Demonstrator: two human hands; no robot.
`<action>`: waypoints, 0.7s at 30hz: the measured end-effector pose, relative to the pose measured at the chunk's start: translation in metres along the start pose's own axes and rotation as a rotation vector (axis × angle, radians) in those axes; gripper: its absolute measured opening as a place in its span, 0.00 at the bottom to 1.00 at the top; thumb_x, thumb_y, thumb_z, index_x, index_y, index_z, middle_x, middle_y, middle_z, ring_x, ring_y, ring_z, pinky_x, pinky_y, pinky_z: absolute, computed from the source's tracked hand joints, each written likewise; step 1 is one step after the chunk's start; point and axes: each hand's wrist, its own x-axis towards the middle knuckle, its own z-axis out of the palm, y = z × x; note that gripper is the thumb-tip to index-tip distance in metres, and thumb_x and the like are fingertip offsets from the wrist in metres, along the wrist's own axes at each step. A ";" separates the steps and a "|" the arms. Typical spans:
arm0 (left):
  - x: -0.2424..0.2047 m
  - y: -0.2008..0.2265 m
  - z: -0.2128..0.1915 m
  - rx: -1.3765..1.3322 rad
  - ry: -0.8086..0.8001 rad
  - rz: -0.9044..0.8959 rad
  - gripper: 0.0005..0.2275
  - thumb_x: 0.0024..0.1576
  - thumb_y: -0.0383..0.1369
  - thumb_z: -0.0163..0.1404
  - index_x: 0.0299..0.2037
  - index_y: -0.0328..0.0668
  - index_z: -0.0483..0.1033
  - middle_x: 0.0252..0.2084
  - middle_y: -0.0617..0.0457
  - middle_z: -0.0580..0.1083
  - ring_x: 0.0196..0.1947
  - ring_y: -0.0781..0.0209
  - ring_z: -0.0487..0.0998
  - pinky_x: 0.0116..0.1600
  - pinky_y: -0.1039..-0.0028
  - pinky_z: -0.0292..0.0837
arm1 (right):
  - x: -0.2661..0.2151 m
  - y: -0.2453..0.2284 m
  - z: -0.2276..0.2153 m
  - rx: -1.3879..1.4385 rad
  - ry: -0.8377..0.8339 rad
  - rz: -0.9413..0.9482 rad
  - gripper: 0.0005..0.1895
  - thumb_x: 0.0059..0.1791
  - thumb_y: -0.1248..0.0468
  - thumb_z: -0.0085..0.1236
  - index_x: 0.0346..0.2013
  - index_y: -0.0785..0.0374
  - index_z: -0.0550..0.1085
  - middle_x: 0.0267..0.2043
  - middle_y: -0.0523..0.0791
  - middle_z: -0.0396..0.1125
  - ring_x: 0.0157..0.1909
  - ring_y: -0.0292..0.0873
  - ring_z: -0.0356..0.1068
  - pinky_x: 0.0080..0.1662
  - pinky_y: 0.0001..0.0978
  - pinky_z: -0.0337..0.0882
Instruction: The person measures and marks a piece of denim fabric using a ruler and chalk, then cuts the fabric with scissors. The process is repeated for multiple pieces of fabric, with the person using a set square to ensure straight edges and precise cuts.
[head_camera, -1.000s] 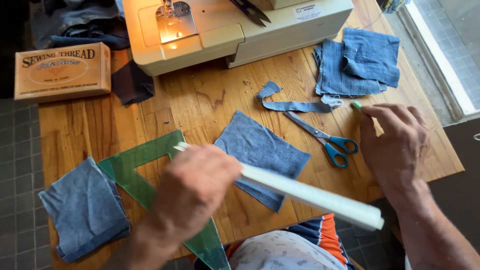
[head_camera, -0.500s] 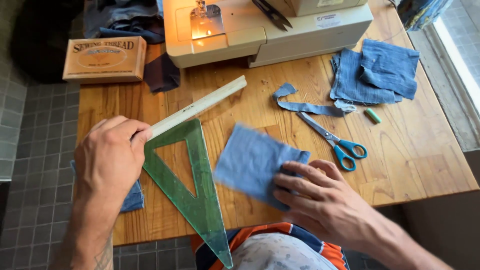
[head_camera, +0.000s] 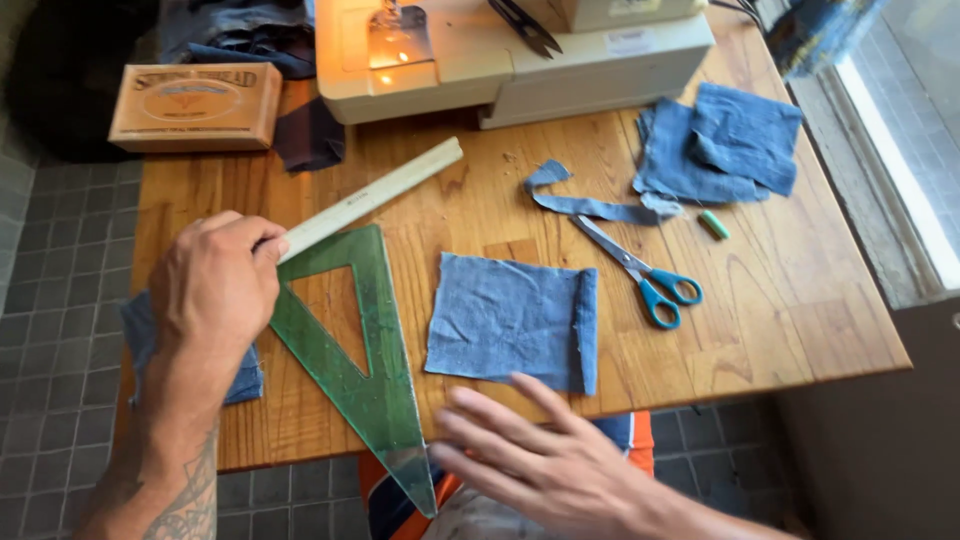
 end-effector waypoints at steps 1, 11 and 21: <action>0.003 0.003 -0.002 0.001 -0.007 -0.010 0.02 0.70 0.36 0.67 0.48 0.53 0.93 0.42 0.54 0.85 0.40 0.45 0.84 0.38 0.48 0.78 | 0.009 -0.009 0.010 -0.174 -0.107 -0.030 0.36 0.66 0.62 0.51 0.91 0.54 0.57 0.93 0.47 0.57 0.93 0.52 0.52 0.86 0.67 0.47; 0.025 -0.005 0.005 -0.055 -0.053 -0.079 0.04 0.68 0.39 0.64 0.45 0.55 0.92 0.44 0.53 0.86 0.41 0.40 0.86 0.47 0.45 0.78 | 0.036 -0.008 0.026 -0.062 0.143 -0.235 0.21 0.74 0.57 0.43 0.79 0.61 0.75 0.79 0.50 0.75 0.86 0.52 0.68 0.84 0.52 0.64; 0.036 -0.011 0.025 -0.149 -0.077 -0.123 0.04 0.68 0.38 0.65 0.42 0.53 0.92 0.46 0.52 0.87 0.43 0.42 0.85 0.46 0.47 0.77 | 0.005 -0.002 -0.008 -0.113 0.256 -0.274 0.16 0.71 0.61 0.51 0.68 0.64 0.82 0.71 0.51 0.78 0.74 0.52 0.81 0.72 0.43 0.80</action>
